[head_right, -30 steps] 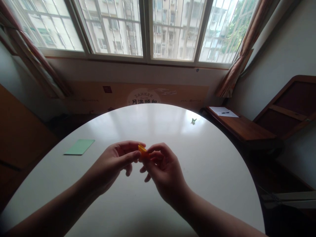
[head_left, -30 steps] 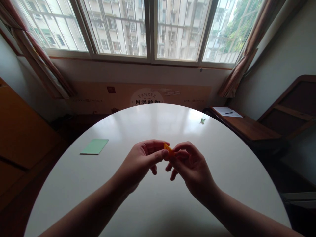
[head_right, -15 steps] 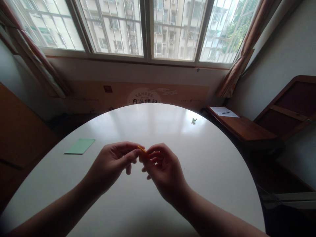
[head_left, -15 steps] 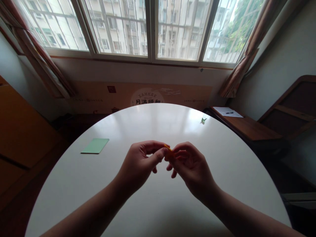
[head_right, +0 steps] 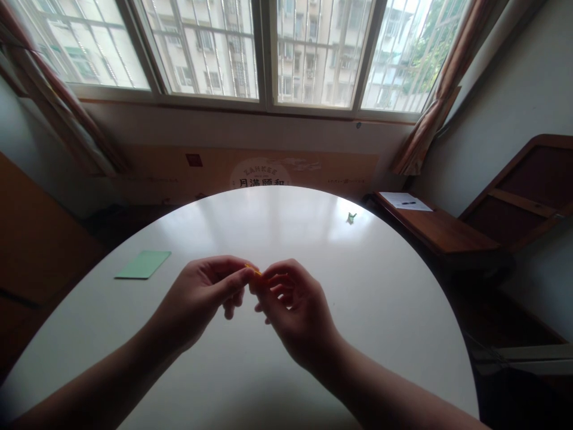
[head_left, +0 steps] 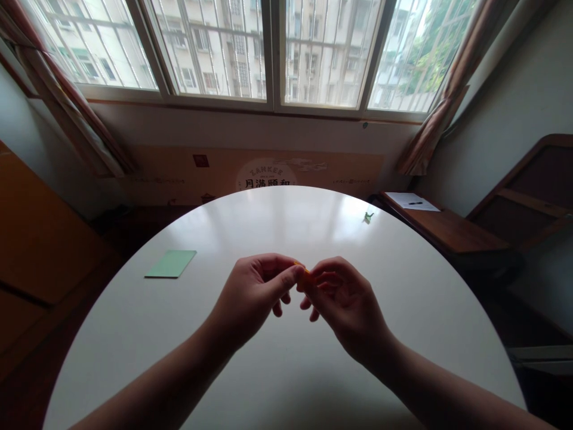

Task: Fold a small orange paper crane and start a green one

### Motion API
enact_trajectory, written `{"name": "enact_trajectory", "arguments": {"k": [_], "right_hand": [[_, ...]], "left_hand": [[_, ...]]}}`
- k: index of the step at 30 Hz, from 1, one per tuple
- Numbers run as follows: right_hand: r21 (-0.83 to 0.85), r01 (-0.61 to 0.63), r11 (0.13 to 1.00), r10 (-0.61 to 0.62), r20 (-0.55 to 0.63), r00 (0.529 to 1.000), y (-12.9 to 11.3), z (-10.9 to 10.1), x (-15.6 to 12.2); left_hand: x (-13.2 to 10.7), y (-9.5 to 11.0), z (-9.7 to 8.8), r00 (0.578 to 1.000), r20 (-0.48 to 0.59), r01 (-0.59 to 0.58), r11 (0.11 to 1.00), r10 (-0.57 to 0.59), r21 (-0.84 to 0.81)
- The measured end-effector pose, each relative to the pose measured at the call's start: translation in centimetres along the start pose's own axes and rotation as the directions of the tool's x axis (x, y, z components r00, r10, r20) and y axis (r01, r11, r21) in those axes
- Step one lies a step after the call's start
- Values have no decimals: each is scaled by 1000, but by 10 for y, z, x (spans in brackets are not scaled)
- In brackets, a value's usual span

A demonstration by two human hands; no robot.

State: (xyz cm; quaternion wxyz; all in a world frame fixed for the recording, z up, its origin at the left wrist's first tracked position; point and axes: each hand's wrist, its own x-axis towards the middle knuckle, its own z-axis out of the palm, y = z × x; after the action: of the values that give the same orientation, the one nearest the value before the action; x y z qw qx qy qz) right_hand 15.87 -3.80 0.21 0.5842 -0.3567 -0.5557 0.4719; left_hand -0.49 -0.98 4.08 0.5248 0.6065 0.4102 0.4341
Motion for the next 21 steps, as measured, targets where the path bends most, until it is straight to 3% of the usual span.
{"name": "enact_trajectory", "arguments": {"k": [14, 21], "right_hand": [[104, -155, 982, 144, 103, 984, 1, -4, 6], [76, -203, 976, 195, 103, 975, 1, -5, 8]], "left_hand": [[-2, -3, 4, 996, -70, -58, 998, 56, -37], [0, -3, 3, 998, -60, -20, 999, 18, -35]]}}
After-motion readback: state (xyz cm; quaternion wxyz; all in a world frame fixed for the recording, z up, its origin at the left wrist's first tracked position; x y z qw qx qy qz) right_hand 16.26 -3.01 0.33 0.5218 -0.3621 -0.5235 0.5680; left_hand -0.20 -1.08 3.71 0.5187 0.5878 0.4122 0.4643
